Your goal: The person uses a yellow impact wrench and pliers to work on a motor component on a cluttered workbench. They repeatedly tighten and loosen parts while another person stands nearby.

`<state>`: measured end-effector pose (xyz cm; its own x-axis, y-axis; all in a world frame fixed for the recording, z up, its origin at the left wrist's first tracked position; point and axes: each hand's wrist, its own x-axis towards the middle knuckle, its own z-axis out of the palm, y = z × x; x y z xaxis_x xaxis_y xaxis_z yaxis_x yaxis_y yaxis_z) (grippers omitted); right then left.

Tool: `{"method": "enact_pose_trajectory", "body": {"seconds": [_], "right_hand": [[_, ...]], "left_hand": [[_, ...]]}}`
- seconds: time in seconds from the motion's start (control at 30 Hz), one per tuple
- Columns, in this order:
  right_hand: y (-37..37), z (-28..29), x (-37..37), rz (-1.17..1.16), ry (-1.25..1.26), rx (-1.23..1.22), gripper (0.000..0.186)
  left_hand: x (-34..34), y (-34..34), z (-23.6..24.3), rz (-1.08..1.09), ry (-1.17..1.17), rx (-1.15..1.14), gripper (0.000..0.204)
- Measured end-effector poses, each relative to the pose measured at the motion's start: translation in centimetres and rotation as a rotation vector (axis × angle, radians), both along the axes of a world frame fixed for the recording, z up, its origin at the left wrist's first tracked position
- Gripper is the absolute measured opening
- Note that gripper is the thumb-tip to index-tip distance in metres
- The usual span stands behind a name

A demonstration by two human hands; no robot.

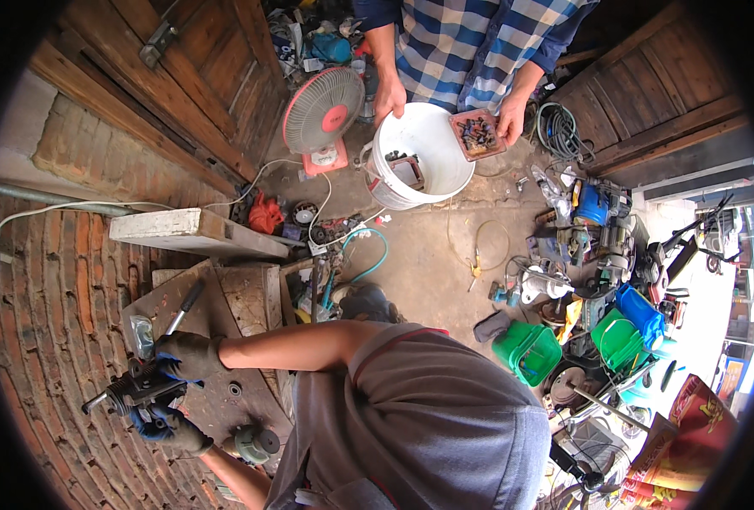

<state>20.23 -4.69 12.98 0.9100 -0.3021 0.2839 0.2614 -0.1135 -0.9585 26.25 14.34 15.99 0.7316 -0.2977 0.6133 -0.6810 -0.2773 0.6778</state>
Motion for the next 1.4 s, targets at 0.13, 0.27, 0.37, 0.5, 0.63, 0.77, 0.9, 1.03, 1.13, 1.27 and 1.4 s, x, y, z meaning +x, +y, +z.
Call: {"method": "enact_pose_trajectory", "body": {"seconds": [0.13, 0.27, 0.37, 0.5, 0.63, 0.77, 0.9, 1.03, 1.13, 1.27, 1.4], "right_hand": [[-0.9, 1.8, -1.0, 0.103, 0.088, -0.019, 0.038], [-1.0, 2.5, -1.6, 0.122, 0.111, -0.037, 0.042], [-0.8, 2.6, -1.6, 0.141, 0.124, -0.076, 0.045], [-1.0, 2.5, -1.6, 0.159, 0.167, -0.109, 0.049], [-1.1, 0.1, -0.6, 0.119, 0.057, -0.099, 0.049], [-0.3, -1.4, -1.0, 0.229, 0.209, 0.287, 0.039], [-2.1, -12.8, -0.7, 0.364, 0.144, 0.747, 0.062], [-4.8, -12.1, 1.2, 0.592, 0.226, 0.282, 0.06], [-4.5, -9.7, 3.8, 0.747, 0.151, -0.201, 0.055], [-6.3, -2.4, 4.5, 0.796, -0.27, -0.443, 0.056], [-7.3, -3.7, 6.8, 1.043, -0.039, -0.152, 0.06]], "left_hand": [[-0.5, -1.0, 1.6, 0.13, 0.013, -0.095, 0.047], [0.3, -2.2, 3.4, 0.302, 0.042, -0.103, 0.049], [2.4, 0.5, 3.3, 0.137, 0.121, -0.051, 0.059], [5.3, 3.8, 2.5, 0.065, 0.131, 0.121, 0.069], [5.5, 2.7, 1.8, 0.032, 0.165, 0.058, 0.066], [3.6, 1.2, 3.4, -0.134, 0.131, 0.04, 0.054], [2.1, -0.3, 4.6, 0.003, 0.251, 0.038, 0.049], [-0.6, -3.9, 5.9, 0.175, 0.326, 0.048, 0.082], [-2.8, -5.8, 7.5, 0.142, 0.354, -0.022, 0.071], [-4.0, -5.6, 7.8, 0.165, 0.153, 0.146, 0.074], [-5.3, -6.1, 7.8, 0.197, 0.338, -0.017, 0.075]]}}
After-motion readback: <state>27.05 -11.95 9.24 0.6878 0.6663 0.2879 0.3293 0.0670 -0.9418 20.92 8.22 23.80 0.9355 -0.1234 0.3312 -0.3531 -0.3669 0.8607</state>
